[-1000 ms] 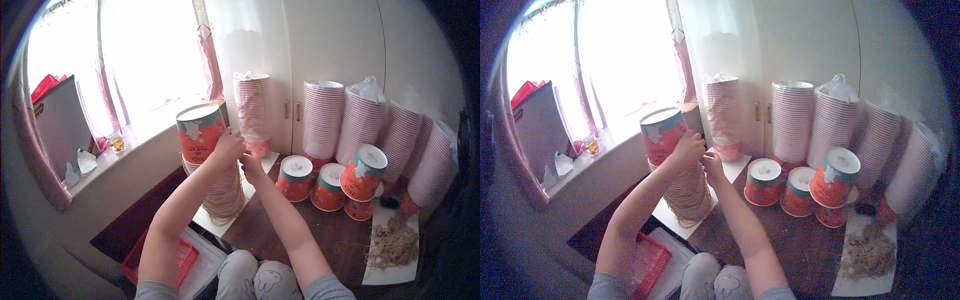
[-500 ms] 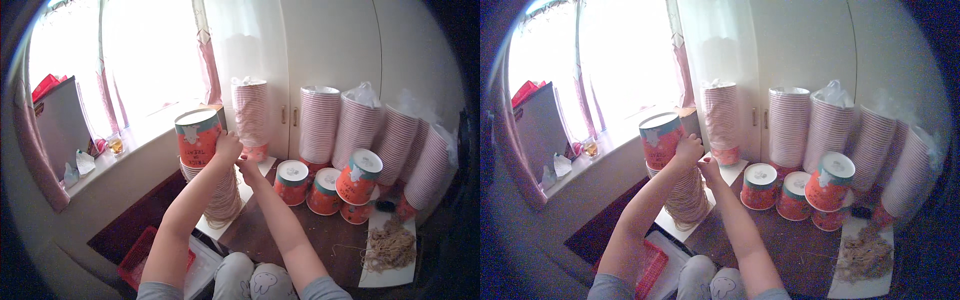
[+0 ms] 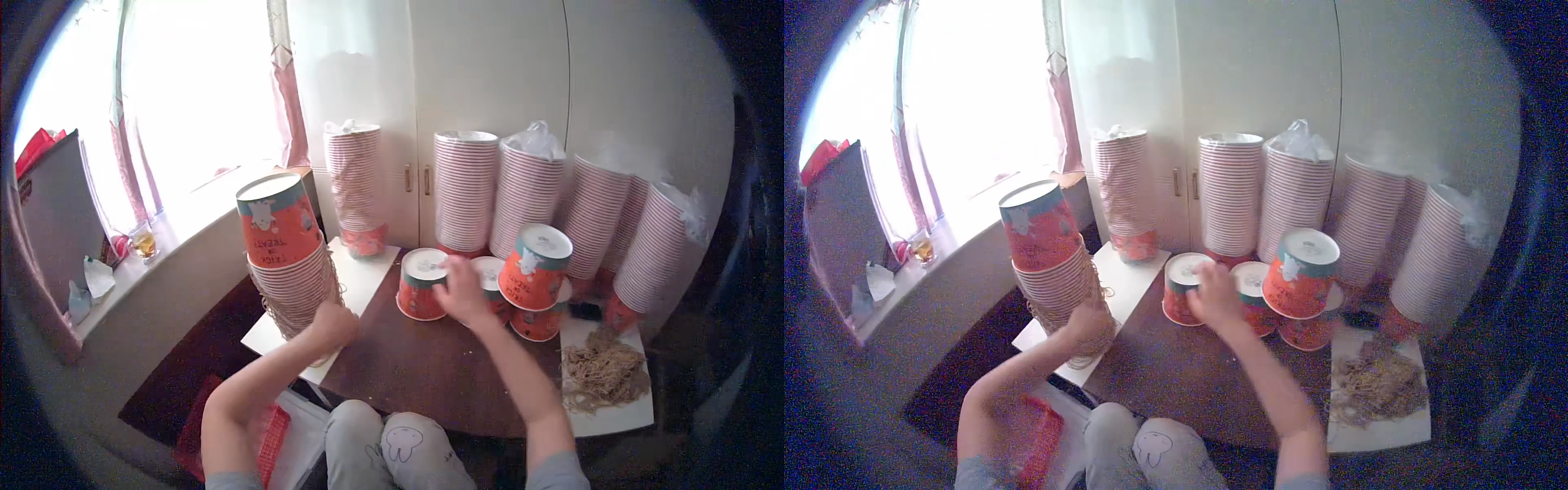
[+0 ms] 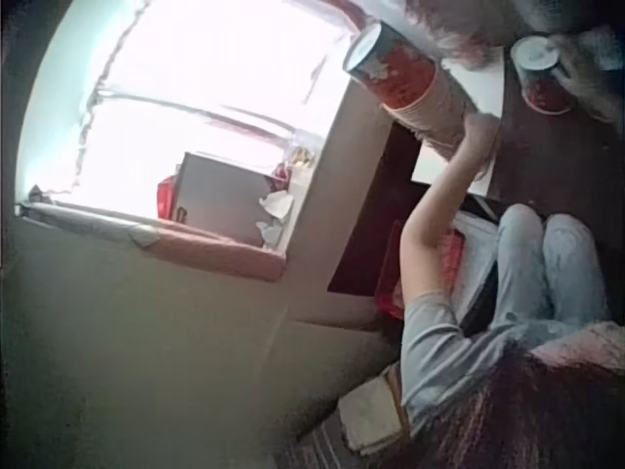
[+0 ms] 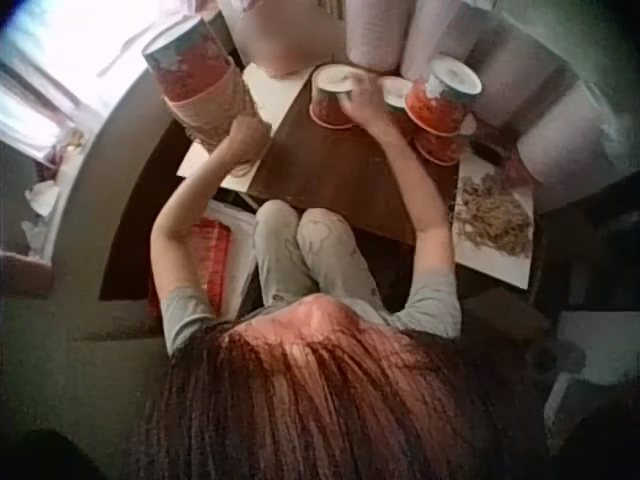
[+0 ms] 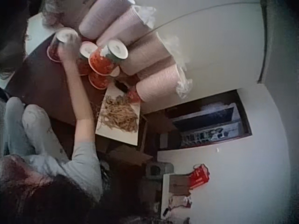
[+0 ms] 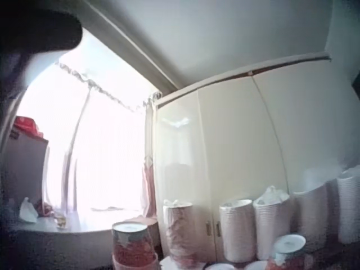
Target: Attaching elastic strings to decorative paper bowls by threading them through holes and tying them.
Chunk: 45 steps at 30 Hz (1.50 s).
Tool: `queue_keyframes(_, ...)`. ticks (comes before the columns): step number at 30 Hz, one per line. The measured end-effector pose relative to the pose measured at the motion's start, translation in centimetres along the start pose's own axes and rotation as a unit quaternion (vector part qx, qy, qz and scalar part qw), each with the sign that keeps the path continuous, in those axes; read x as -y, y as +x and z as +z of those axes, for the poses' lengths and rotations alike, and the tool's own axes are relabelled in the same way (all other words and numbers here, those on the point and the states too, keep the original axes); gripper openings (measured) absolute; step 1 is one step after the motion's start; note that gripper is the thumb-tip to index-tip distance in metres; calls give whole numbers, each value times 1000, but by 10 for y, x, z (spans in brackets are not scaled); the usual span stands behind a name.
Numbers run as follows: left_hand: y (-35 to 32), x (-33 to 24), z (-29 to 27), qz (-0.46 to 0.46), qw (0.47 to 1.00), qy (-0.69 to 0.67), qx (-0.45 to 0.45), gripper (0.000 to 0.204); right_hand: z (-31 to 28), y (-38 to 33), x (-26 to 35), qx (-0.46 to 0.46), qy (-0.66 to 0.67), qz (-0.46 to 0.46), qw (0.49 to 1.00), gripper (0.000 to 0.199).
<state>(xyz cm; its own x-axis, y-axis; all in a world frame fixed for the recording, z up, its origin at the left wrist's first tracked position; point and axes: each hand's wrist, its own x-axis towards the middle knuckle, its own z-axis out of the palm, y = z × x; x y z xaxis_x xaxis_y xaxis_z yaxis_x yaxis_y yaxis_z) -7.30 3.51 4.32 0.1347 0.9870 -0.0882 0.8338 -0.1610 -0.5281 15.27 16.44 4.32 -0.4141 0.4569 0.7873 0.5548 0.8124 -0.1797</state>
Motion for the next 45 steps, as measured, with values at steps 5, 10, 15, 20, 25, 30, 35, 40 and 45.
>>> queue_keyframes(5,0,-47,-33,73,975,-180,-107,17,-98,-7,-80,-54,-329,51,942,43)
queue_keyframes(10,30,-81,-72,84,853,-408,-315,22,-123,-31,-124,-19,-171,85,981,27)
queue_keyframes(15,61,-111,-48,59,763,-541,-349,34,-152,-28,-99,-56,-81,67,993,14)
queue_keyframes(20,61,-119,-15,60,559,-781,-273,67,-184,-52,-65,-99,409,291,859,11)
queue_keyframes(25,30,-112,-41,176,419,-876,-160,66,-161,-127,-66,0,622,429,655,17)
queue_keyframes(30,28,-116,-36,128,438,-880,-129,43,-110,-166,-48,108,673,536,497,40)
queue_keyframes(35,22,-113,-36,56,546,-822,-152,35,-86,-181,-31,73,570,544,611,39)
queue_keyframes(40,30,-114,-24,-3,562,-809,-174,34,-82,-219,-58,100,183,386,899,16)
queue_keyframes(45,26,-108,-28,11,612,-716,-336,38,-99,-233,-55,178,55,332,925,20)
